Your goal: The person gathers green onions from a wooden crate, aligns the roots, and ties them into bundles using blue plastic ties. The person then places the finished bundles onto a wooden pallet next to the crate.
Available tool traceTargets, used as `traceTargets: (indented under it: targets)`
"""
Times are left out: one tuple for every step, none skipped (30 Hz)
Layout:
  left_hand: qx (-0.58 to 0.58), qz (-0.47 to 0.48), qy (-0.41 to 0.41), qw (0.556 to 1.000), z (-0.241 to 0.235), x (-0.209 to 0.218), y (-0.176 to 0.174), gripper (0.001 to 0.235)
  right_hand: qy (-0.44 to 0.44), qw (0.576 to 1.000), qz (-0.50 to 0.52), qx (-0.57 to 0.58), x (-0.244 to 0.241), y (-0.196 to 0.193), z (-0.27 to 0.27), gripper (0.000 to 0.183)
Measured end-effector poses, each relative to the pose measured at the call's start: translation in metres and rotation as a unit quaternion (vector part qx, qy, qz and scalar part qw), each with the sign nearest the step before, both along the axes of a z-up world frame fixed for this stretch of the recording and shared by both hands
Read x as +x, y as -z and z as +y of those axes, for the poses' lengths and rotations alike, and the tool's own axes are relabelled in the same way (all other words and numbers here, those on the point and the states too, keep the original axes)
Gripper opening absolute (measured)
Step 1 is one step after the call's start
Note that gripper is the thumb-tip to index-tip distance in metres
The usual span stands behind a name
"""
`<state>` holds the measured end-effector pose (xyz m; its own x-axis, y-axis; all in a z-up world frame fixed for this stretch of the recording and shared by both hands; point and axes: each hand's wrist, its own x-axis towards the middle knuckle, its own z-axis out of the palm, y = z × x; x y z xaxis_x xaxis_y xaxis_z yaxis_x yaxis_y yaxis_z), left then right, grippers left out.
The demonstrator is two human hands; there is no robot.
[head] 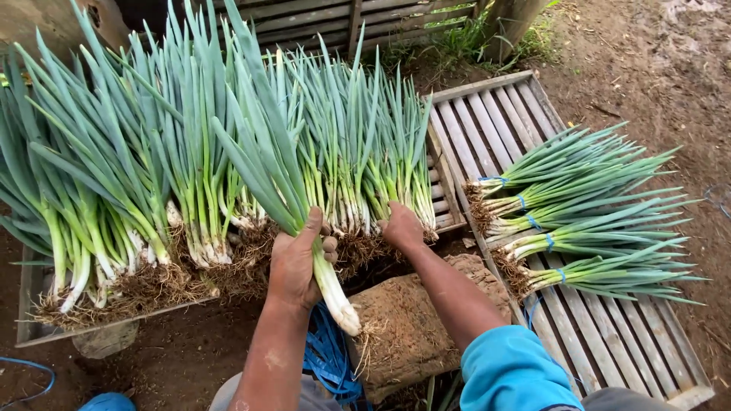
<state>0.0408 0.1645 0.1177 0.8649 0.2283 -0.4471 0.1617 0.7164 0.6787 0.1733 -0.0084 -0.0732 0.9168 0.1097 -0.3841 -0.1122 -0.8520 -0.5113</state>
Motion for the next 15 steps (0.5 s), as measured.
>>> traceTargets:
  targets:
    - [-0.001, 0.002, -0.003, 1.000, 0.002, 0.003, 0.005, 0.052, -0.003, 1.000, 0.002, -0.001, 0.002, -0.010, 0.000, 0.051]
    - [-0.001, -0.008, -0.001, 1.000, 0.004, 0.004, 0.009, 0.049, -0.007, 1.000, 0.023, 0.009, 0.002, -0.021, -0.002, 0.050]
    - [-0.001, -0.017, 0.002, 1.000, 0.005, 0.005, 0.013, 0.047, -0.010, 0.999, 0.044, 0.018, 0.001, -0.032, -0.004, 0.049]
    - [-0.001, -0.018, 0.003, 1.000, 0.005, 0.007, 0.015, 0.047, -0.008, 0.999, 0.043, 0.018, 0.003, -0.050, -0.006, 0.049]
    - [-0.009, -0.017, -0.001, 1.000, 0.005, 0.007, 0.016, 0.046, -0.008, 0.996, 0.075, 0.045, 0.005, -0.069, -0.010, 0.050]
    - [-0.017, -0.016, -0.005, 1.000, 0.005, 0.008, 0.017, 0.045, -0.008, 0.992, 0.107, 0.071, 0.005, -0.088, -0.013, 0.051]
    - [-0.018, -0.017, -0.003, 1.000, 0.002, 0.005, 0.016, 0.045, -0.006, 0.992, 0.106, 0.071, 0.005, -0.089, -0.023, 0.051]
    - [-0.012, -0.020, -0.007, 1.000, -0.001, 0.004, 0.014, 0.043, -0.007, 0.991, 0.093, 0.095, 0.008, -0.091, -0.032, 0.050]
    - [-0.007, -0.023, -0.012, 1.000, -0.005, 0.003, 0.011, 0.042, -0.010, 0.990, 0.080, 0.119, 0.009, -0.094, -0.042, 0.049]
    - [-0.009, -0.028, -0.009, 1.000, -0.007, 0.002, 0.010, 0.042, -0.007, 0.990, 0.075, 0.118, 0.011, -0.109, -0.052, 0.049]
    - [0.006, -0.023, -0.008, 1.000, -0.009, 0.001, 0.009, 0.042, 0.032, 0.967, 0.099, 0.231, 0.012, -0.124, -0.062, 0.047]
    - [0.020, -0.018, -0.006, 1.000, -0.012, 0.000, 0.008, 0.041, 0.071, 0.930, 0.122, 0.340, 0.012, -0.139, -0.073, 0.044]
    - [0.019, -0.023, -0.002, 1.000, -0.014, -0.001, 0.007, 0.041, 0.073, 0.930, 0.116, 0.340, 0.005, -0.161, -0.080, 0.044]
    - [0.016, -0.018, 0.005, 1.000, -0.014, -0.003, 0.007, 0.043, 0.084, 0.922, 0.119, 0.359, -0.003, -0.183, -0.086, 0.046]
    - [0.013, -0.013, 0.013, 1.000, -0.015, -0.004, 0.006, 0.046, 0.094, 0.913, 0.121, 0.379, -0.012, -0.205, -0.093, 0.047]
